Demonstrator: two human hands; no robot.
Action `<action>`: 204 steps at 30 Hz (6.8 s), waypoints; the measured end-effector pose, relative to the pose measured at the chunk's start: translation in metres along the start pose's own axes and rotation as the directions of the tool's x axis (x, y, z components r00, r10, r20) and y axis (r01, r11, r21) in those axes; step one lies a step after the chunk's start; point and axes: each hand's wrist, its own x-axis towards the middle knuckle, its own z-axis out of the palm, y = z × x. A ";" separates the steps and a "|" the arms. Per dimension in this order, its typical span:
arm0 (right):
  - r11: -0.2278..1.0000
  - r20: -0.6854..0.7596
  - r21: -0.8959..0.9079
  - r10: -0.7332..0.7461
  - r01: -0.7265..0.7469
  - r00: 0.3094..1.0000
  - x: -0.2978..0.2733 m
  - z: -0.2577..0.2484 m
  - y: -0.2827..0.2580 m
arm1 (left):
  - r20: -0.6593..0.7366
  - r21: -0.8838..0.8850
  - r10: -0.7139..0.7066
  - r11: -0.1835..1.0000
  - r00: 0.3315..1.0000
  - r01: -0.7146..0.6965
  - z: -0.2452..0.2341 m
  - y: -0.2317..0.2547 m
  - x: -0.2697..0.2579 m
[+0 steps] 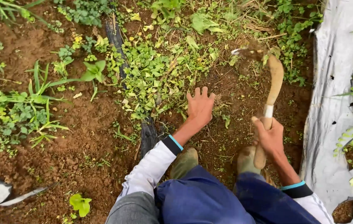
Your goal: The person weeds a garden bed covered with plastic mulch using a sickle. They cut weeds at the base and pull them out by hand, gathering the removed plants into a pile. The person moves along the bed, repeating the process to clear the area around the crop plants.
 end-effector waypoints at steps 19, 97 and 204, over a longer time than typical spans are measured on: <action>0.988 0.417 0.006 0.139 -0.155 0.898 0.132 0.000 0.050 | -0.110 0.247 -0.080 0.963 0.991 0.106 -0.055 0.009 -0.010; 0.888 0.844 -0.367 0.192 0.277 0.500 0.127 0.046 -0.007 | -0.395 -0.403 -0.459 0.865 0.796 0.298 0.023 0.026 -0.136; 0.845 0.800 -0.364 0.069 0.391 0.597 0.065 0.120 -0.072 | -0.694 0.086 -0.530 0.611 0.487 0.787 -0.025 -0.122 -0.244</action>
